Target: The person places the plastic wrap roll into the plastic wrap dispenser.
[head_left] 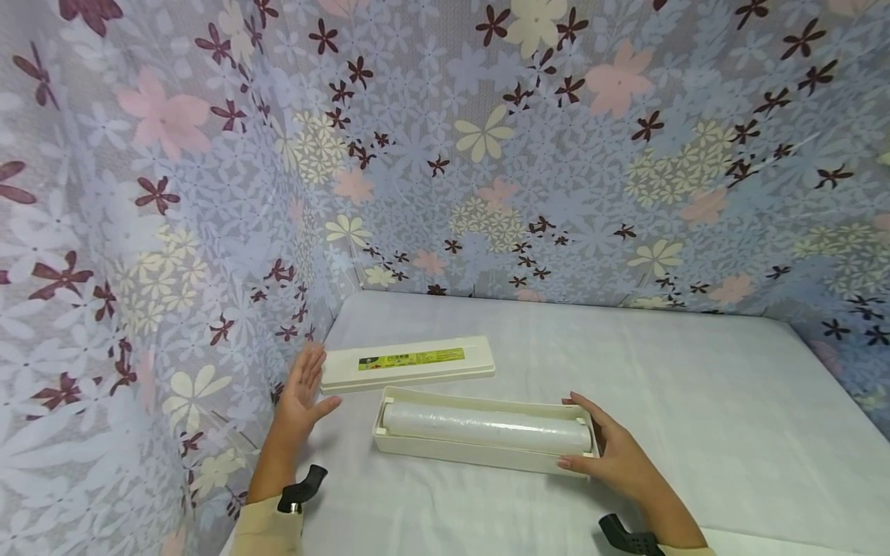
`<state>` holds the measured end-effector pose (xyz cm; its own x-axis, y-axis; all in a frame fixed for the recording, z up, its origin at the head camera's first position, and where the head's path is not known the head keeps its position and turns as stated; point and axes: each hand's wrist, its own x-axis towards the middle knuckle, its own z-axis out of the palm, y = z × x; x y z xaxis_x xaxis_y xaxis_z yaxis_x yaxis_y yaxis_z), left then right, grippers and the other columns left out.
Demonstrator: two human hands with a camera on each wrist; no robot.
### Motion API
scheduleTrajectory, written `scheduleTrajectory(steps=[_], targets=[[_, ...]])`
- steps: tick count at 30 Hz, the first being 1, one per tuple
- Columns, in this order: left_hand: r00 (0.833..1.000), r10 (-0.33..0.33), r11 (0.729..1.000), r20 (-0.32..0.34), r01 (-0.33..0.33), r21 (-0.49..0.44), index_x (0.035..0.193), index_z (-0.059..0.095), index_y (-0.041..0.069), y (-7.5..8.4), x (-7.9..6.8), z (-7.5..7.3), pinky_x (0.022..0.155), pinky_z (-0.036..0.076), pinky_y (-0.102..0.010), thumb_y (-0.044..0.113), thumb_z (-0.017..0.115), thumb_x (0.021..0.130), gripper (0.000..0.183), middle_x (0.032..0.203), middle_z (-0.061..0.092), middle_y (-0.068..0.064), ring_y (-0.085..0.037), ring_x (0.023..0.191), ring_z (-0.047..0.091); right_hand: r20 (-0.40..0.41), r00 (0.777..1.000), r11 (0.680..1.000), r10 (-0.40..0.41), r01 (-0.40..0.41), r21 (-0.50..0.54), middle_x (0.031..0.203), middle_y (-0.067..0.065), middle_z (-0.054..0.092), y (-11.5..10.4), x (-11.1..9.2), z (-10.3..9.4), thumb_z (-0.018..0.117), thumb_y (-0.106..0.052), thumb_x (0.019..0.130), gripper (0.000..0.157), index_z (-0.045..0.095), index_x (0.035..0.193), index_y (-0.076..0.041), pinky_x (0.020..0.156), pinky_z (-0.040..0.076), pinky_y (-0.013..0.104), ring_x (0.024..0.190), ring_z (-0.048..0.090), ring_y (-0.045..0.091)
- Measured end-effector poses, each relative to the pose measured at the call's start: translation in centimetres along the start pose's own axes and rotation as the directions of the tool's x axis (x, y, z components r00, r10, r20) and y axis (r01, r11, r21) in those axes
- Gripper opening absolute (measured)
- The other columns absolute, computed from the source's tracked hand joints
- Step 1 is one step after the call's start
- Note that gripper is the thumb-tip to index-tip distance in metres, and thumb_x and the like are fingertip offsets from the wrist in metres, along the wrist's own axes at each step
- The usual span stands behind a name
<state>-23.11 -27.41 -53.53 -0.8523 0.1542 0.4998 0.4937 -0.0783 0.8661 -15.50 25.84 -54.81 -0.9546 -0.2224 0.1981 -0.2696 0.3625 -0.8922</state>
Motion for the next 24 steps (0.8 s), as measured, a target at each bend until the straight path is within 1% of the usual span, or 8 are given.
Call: scheduleTrajectory(steps=[2, 6, 9, 11, 17, 19, 21, 24], targets=[[0.999, -0.043, 0.998, -0.027, 0.044, 0.038, 0.166, 0.005, -0.004, 0.0, 0.1, -0.4, 0.124, 0.015, -0.035, -0.02, 0.071, 0.085, 0.106, 0.167, 0.011, -0.035, -0.046, 0.156, 0.011, 0.0, 1.0, 1.0, 0.005, -0.005, -0.002, 0.154, 0.017, 0.049, 0.0, -0.1, 0.0, 0.096, -0.016, 0.078, 0.103, 0.037, 0.162, -0.007, 0.093, 0.051, 0.023, 0.124, 0.058, 0.015], [0.989, -0.127, 0.986, -0.076, 0.135, 0.101, 0.168, 0.005, 0.001, -0.4, 0.3, -0.9, 0.125, 0.009, -0.043, -0.017, 0.074, 0.085, 0.109, 0.17, 0.015, -0.027, -0.04, 0.157, 0.011, 0.002, 1.0, 1.0, 0.013, -0.013, -0.009, 0.155, 0.017, 0.048, 0.0, -0.2, -0.1, 0.096, -0.017, 0.078, 0.104, 0.036, 0.163, -0.007, 0.092, 0.052, 0.024, 0.124, 0.058, 0.017], [0.978, -0.175, 0.972, -0.11, 0.189, 0.137, 0.168, 0.006, 0.001, -0.7, 0.5, -1.1, 0.125, 0.008, -0.042, -0.016, 0.077, 0.085, 0.111, 0.171, 0.016, -0.024, -0.037, 0.158, 0.011, 0.003, 1.0, 1.0, 0.024, -0.024, -0.02, 0.155, 0.015, 0.049, -0.1, -0.1, 0.0, 0.097, -0.019, 0.078, 0.105, 0.037, 0.163, -0.01, 0.092, 0.053, 0.025, 0.125, 0.059, 0.022], [0.969, -0.217, 0.957, -0.12, 0.235, 0.171, 0.168, 0.006, 0.002, -1.1, 0.7, -1.1, 0.125, 0.008, -0.041, -0.012, 0.08, 0.085, 0.112, 0.172, 0.014, -0.022, -0.035, 0.158, 0.008, 0.004, 0.999, 0.999, 0.032, -0.032, -0.024, 0.155, 0.014, 0.049, -0.2, -0.1, -0.1, 0.097, -0.02, 0.078, 0.105, 0.036, 0.163, -0.01, 0.092, 0.053, 0.026, 0.125, 0.059, 0.025], [0.941, -0.319, 0.904, -0.112, 0.337, 0.263, 0.17, 0.004, 0.009, -2.3, 1.6, -1.4, 0.125, 0.007, -0.046, 0.004, 0.09, 0.083, 0.123, 0.174, 0.006, -0.015, -0.029, 0.159, 0.001, 0.0, 1.0, 0.999, 0.028, -0.028, -0.028, 0.155, 0.013, 0.049, -0.3, -0.1, -0.2, 0.097, -0.02, 0.078, 0.105, 0.036, 0.163, -0.011, 0.092, 0.052, 0.026, 0.124, 0.059, 0.027], [0.94, -0.326, 0.895, -0.102, 0.342, 0.288, 0.17, 0.004, 0.01, -2.4, 2.0, -1.6, 0.125, 0.007, -0.047, 0.007, 0.092, 0.082, 0.125, 0.175, 0.004, -0.014, -0.029, 0.159, 0.001, 0.002, 1.0, 1.0, 0.023, -0.023, -0.022, 0.155, 0.014, 0.049, -0.3, 0.0, -0.2, 0.097, -0.02, 0.078, 0.105, 0.037, 0.163, -0.01, 0.092, 0.053, 0.026, 0.124, 0.059, 0.028], [0.933, -0.346, 0.878, -0.095, 0.358, 0.319, 0.17, 0.004, 0.011, -2.4, 2.4, -1.7, 0.125, 0.008, -0.049, 0.012, 0.094, 0.081, 0.127, 0.175, 0.005, -0.012, -0.03, 0.159, 0.002, 0.006, 1.0, 1.0, 0.022, -0.022, -0.015, 0.155, 0.014, 0.049, -0.3, 0.0, -0.2, 0.097, -0.02, 0.078, 0.104, 0.036, 0.163, -0.008, 0.092, 0.053, 0.026, 0.124, 0.059, 0.029], [0.929, -0.362, 0.869, -0.078, 0.367, 0.332, 0.17, 0.004, 0.009, -2.6, 3.1, -1.8, 0.125, 0.008, -0.05, 0.014, 0.095, 0.08, 0.129, 0.175, 0.005, -0.014, -0.033, 0.159, 0.003, 0.005, 1.0, 1.0, 0.025, -0.025, -0.009, 0.155, 0.015, 0.049, -0.3, -0.1, -0.1, 0.097, -0.019, 0.078, 0.104, 0.037, 0.162, -0.005, 0.092, 0.053, 0.026, 0.124, 0.059, 0.029]])
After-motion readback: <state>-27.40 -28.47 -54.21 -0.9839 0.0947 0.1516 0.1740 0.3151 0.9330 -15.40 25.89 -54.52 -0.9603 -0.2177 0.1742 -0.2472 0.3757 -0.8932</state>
